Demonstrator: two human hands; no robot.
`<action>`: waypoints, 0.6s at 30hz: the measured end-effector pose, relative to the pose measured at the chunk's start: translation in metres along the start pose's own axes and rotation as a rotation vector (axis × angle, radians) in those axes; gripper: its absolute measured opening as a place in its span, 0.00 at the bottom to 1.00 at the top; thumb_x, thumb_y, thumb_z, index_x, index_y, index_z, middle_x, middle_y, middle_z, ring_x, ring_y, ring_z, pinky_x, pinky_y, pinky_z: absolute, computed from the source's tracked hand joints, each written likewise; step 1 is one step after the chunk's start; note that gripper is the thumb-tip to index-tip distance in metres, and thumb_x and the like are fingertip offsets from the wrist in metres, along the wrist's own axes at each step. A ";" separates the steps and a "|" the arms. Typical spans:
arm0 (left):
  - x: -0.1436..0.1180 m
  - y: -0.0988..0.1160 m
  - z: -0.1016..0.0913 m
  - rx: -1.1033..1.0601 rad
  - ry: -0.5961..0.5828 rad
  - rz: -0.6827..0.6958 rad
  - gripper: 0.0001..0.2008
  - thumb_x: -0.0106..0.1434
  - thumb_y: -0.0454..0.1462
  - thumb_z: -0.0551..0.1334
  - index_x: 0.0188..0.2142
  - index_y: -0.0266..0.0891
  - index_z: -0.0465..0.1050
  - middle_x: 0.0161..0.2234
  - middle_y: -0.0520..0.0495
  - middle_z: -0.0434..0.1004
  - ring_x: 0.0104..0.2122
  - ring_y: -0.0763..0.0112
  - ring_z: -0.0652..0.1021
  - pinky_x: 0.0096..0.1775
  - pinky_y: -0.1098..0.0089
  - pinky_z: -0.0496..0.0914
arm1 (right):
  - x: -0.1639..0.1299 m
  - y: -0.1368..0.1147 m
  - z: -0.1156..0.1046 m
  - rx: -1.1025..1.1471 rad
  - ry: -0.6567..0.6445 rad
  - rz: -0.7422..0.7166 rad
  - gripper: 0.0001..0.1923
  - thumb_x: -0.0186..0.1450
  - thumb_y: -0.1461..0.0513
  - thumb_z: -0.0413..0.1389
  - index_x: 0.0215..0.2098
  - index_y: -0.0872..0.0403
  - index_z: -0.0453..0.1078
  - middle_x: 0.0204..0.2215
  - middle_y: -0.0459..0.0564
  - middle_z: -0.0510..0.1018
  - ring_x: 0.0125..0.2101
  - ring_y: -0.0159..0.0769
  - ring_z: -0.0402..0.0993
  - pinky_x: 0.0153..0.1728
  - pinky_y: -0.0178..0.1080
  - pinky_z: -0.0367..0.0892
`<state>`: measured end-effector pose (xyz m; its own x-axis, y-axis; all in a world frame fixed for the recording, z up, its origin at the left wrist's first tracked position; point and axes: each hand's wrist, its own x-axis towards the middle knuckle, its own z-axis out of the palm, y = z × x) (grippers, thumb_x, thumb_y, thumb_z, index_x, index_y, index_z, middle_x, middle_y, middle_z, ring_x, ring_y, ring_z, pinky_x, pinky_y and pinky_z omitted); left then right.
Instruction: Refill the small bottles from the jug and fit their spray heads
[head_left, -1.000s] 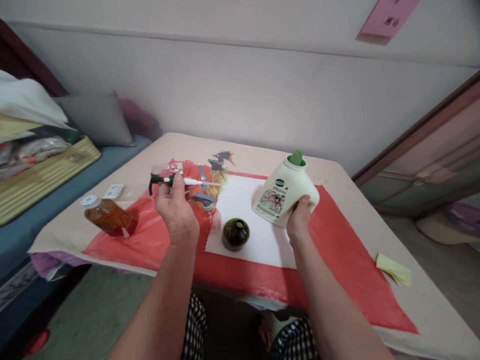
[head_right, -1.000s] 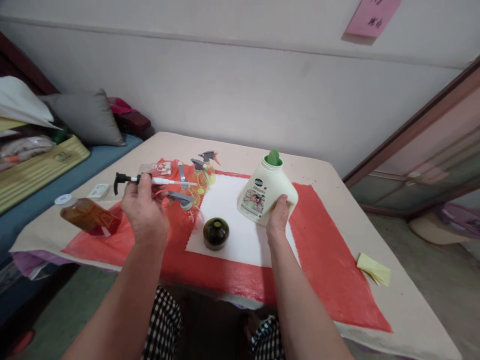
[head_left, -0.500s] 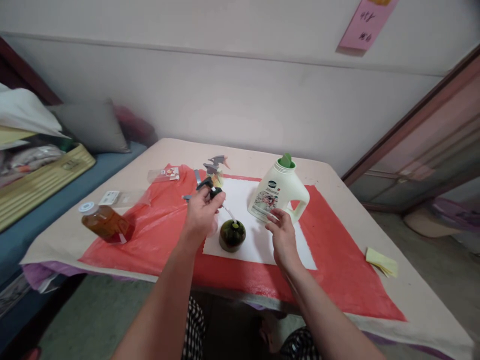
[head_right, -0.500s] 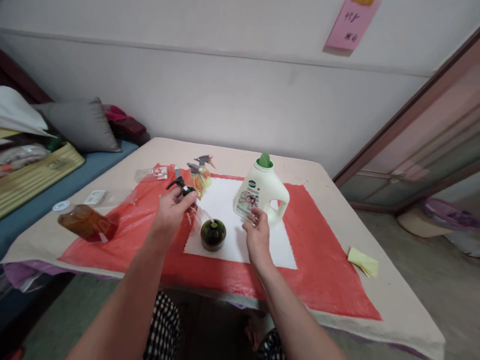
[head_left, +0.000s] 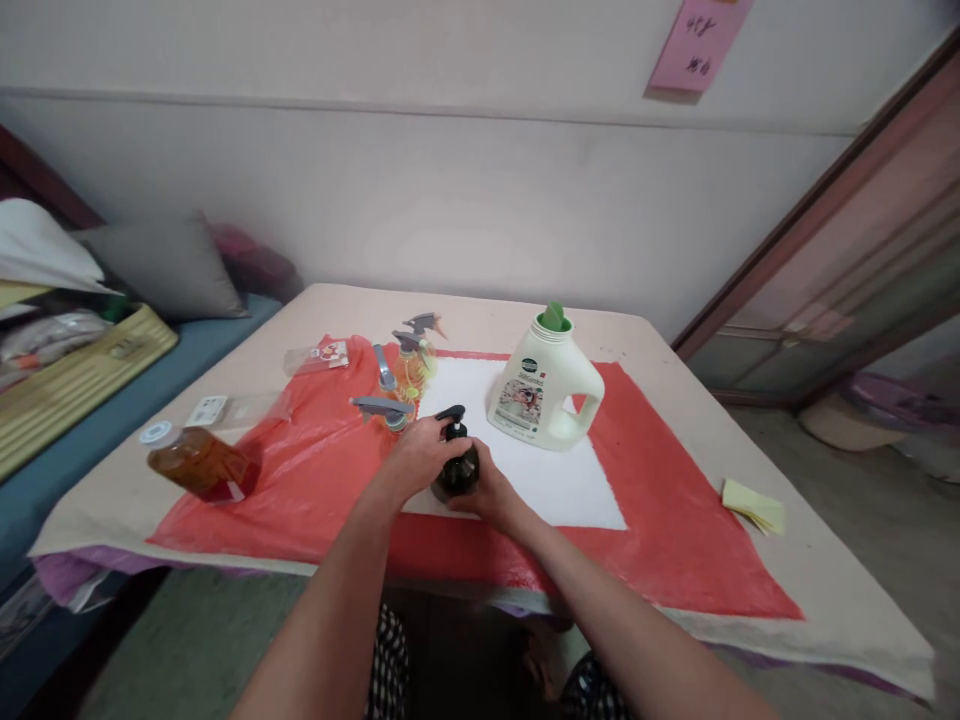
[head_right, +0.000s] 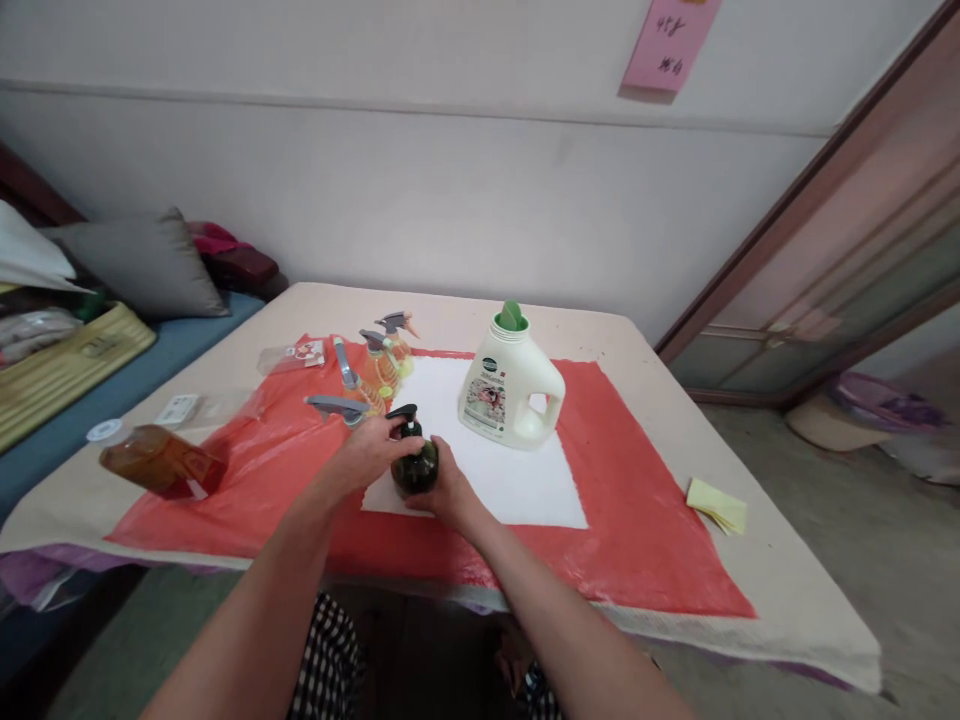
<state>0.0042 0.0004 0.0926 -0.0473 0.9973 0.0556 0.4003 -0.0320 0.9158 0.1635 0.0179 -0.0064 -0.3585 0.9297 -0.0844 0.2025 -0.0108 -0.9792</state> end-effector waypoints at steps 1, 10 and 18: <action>0.001 -0.002 0.000 -0.009 0.007 -0.003 0.07 0.51 0.40 0.67 0.21 0.42 0.74 0.16 0.55 0.67 0.20 0.72 0.64 0.24 0.70 0.53 | 0.000 0.002 0.003 -0.006 -0.013 -0.005 0.53 0.35 0.60 0.71 0.58 0.49 0.58 0.51 0.49 0.73 0.51 0.45 0.70 0.56 0.50 0.63; 0.015 0.005 -0.002 -0.291 0.098 0.026 0.16 0.56 0.48 0.66 0.35 0.38 0.78 0.33 0.48 0.79 0.34 0.67 0.77 0.40 0.68 0.70 | -0.004 -0.043 -0.013 0.078 0.094 -0.128 0.44 0.43 0.58 0.68 0.54 0.49 0.54 0.48 0.49 0.70 0.48 0.41 0.69 0.51 0.45 0.65; 0.002 0.030 0.000 -0.845 0.004 0.001 0.18 0.54 0.44 0.73 0.41 0.37 0.82 0.43 0.40 0.83 0.44 0.59 0.80 0.50 0.63 0.70 | -0.030 -0.089 -0.042 0.264 0.068 -0.135 0.34 0.44 0.57 0.68 0.48 0.49 0.65 0.42 0.47 0.76 0.45 0.44 0.71 0.48 0.44 0.65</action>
<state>0.0160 0.0014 0.1197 -0.0513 0.9971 0.0564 -0.4184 -0.0728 0.9053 0.1946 0.0065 0.0906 -0.3020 0.9518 0.0541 -0.0901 0.0280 -0.9955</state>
